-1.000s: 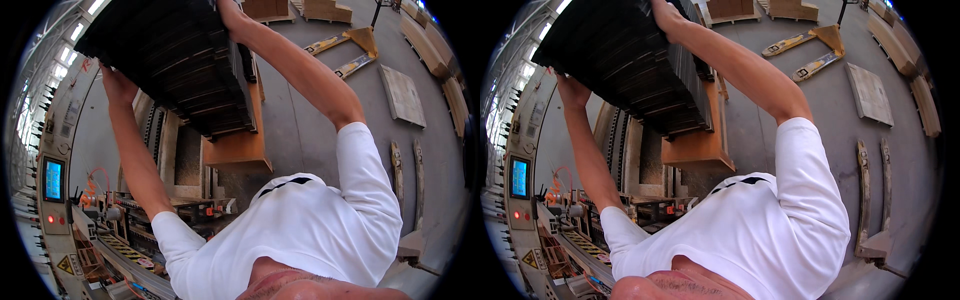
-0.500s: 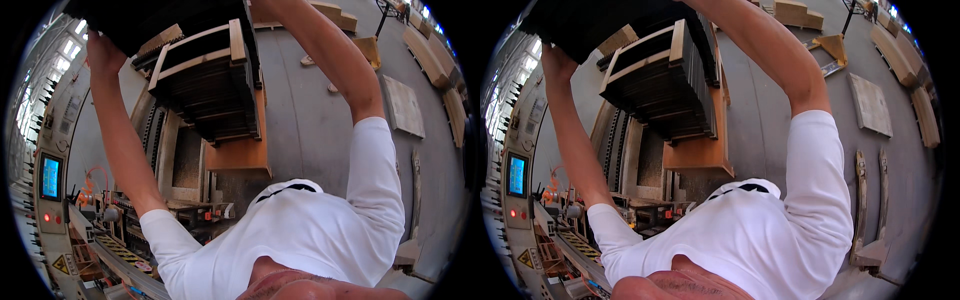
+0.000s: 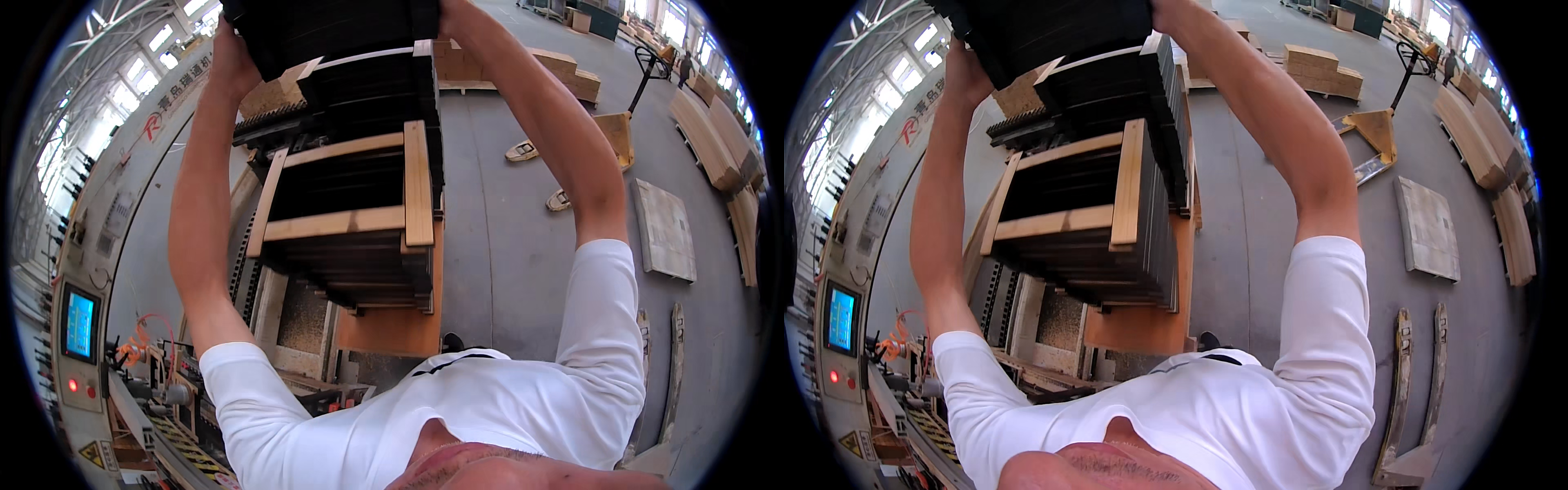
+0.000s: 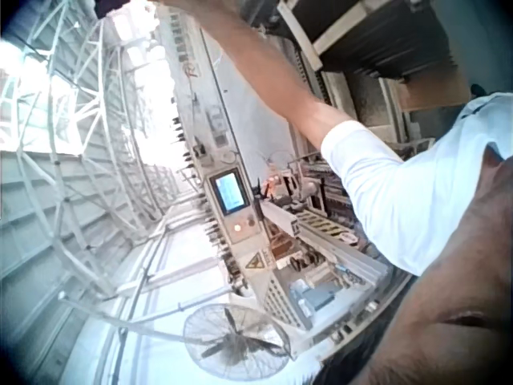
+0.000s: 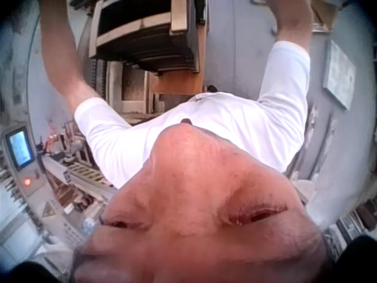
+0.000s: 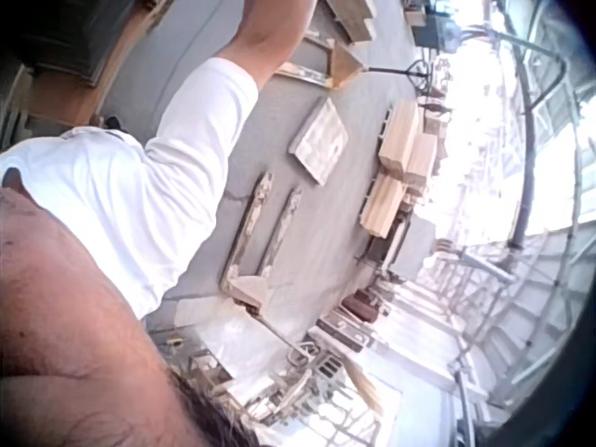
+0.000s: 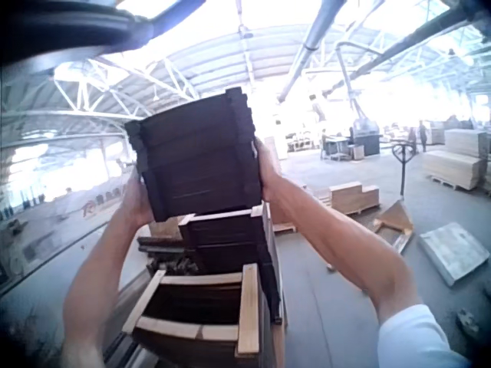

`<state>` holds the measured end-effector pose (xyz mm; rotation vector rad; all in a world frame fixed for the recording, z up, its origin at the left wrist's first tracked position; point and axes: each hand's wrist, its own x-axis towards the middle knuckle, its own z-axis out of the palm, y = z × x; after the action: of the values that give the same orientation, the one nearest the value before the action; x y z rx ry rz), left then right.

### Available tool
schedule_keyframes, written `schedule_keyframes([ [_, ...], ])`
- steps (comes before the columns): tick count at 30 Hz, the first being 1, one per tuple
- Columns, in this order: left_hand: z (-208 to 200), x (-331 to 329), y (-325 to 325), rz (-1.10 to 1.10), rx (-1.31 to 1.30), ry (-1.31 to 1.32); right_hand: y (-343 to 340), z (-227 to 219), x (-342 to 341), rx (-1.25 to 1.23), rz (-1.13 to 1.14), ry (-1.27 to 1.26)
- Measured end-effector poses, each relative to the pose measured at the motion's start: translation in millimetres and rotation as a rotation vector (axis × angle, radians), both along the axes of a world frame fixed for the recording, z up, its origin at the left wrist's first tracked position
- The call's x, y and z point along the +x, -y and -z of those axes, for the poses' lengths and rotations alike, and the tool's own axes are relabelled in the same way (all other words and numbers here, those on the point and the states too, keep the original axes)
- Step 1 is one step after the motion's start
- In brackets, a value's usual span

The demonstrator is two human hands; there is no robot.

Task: The person repeatedly picks up small wooden frames from a table, places them into a machine, and removes them after processing. They stack the processed frames on a nearby surface. The person also briefly touches their face during the task.

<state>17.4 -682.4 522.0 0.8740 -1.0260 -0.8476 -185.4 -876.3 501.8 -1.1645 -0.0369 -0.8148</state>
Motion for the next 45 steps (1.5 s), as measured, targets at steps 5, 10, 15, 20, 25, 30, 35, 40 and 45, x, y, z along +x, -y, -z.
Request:
schedule_keyframes([
  [5,6.5,25.7,61.9,0.034,0.027,0.005,26.1,4.7,8.2,0.051,0.068,0.036],
  [10,34.1,58.1,98.8,0.086,0.093,-0.057,64.1,43.9,22.8,-0.101,0.414,-0.025],
  [15,43.7,59.8,95.5,0.070,0.095,-0.042,40.9,42.0,12.0,-0.012,0.140,-0.037],
  [20,46.0,76.7,79.7,0.030,0.148,0.037,28.7,61.2,12.8,0.024,0.371,0.114],
  [25,59.5,127.0,19.2,-0.255,0.172,0.119,64.6,126.7,-21.8,0.002,0.811,-0.109],
  [30,72.8,121.6,-96.5,-0.472,0.067,-0.031,-9.1,217.6,-106.8,0.228,0.802,-0.239],
  [35,138.0,95.2,-229.7,-0.565,-0.417,-0.182,-89.3,437.9,-174.9,0.489,0.565,-0.681],
  [40,212.7,-86.7,-307.4,-0.948,-0.373,-0.334,-189.6,657.6,-320.2,0.522,-0.190,-1.426],
  [45,383.9,-244.6,-387.0,-1.026,0.012,-0.488,-237.2,752.0,-306.5,-0.543,-0.806,-1.638],
])
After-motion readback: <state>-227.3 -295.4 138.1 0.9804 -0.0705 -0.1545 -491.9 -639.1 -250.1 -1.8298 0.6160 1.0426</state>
